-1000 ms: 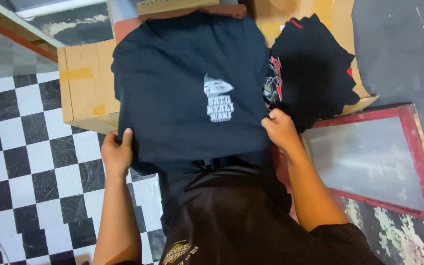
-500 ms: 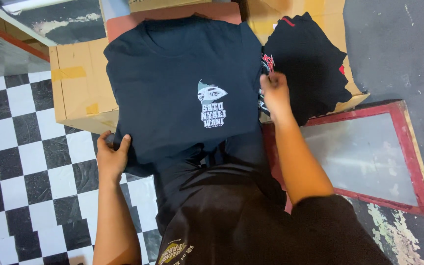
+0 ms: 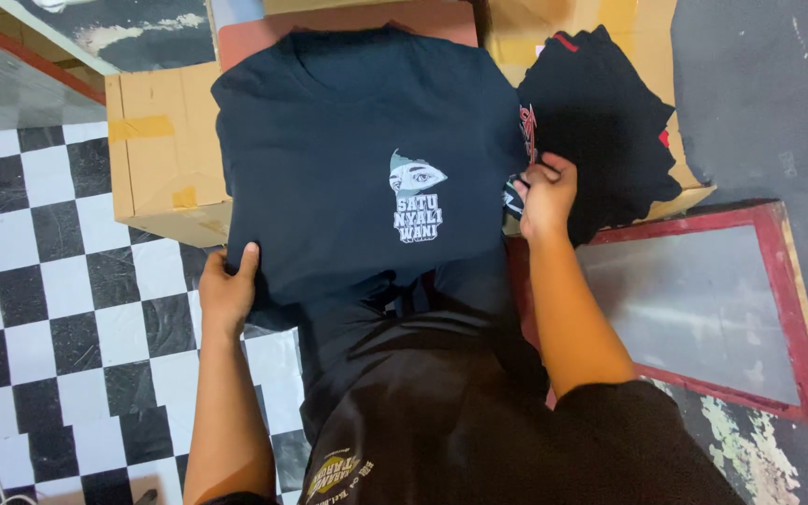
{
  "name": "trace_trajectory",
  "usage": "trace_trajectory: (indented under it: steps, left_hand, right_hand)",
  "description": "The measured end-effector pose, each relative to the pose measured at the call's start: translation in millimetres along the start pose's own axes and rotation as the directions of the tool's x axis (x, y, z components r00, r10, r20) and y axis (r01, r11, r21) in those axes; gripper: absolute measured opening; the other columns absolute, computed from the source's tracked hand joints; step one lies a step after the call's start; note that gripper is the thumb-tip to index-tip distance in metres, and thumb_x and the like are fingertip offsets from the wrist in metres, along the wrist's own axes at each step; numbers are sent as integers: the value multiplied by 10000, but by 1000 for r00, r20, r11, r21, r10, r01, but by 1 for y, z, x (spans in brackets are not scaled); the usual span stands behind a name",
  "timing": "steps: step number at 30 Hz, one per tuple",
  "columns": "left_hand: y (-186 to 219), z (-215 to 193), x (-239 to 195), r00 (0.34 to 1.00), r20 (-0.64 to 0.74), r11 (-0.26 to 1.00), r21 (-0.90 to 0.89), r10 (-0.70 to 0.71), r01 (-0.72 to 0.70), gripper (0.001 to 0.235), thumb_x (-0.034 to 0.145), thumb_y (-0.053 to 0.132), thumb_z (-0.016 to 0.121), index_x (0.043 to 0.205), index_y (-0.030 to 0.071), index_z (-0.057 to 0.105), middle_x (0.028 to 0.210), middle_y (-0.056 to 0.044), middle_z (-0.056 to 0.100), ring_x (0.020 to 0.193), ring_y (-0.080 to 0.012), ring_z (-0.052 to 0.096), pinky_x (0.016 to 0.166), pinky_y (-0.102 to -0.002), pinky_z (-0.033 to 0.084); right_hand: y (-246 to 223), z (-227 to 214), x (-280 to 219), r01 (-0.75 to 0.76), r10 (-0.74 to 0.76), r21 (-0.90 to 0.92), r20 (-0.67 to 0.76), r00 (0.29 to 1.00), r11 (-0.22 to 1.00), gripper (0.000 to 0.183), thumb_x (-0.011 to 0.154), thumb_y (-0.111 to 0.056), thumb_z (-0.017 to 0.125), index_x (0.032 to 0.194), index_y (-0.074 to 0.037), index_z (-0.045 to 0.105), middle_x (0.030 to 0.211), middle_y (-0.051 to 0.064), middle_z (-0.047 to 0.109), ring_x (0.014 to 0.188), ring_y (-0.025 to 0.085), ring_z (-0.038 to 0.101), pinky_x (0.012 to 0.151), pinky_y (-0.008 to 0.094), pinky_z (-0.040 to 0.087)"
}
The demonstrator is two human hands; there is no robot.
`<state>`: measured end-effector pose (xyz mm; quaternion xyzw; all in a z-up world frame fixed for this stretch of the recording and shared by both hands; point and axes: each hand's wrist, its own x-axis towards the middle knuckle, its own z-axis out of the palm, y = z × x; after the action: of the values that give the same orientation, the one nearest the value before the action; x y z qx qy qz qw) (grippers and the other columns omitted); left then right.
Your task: Operating a manual heat press to apply designs to t-shirts and then folding and stacking the finished items.
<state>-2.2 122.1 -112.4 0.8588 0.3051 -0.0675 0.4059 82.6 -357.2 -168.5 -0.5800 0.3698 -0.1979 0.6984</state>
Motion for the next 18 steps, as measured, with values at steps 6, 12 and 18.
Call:
trace_trajectory:
  steps: [6,12,18]
  left_hand:
    - [-1,4,-2,1000,8,998,-53,-16,17,421,939,432,788,1113,59,701,873,-193,693,850,-340,686,694,-443,522]
    - [2,1,-1,1000,22,996,-86,14,-12,370,960,365,781,1069,23,693,832,-205,668,799,-322,647,648,-420,491]
    - [1,-1,-4,999,25,996,-88,19,-17,379,951,386,794,1048,33,697,789,-169,639,772,-296,630,616,-395,470]
  right_hand:
    - [-9,-5,-18,-113,183,-289,226,957,951,581,959,-374,754,1381,-63,502,1034,64,627,817,147,679,636,271,612]
    - [-17,14,2,-97,86,28,273,958,995,600,881,66,712,1425,-70,499,818,-16,451,542,88,513,487,184,463]
    - [-45,19,-32,489,-478,-113,116,871,865,358,824,112,691,1090,-126,709,827,10,565,631,63,531,578,152,434]
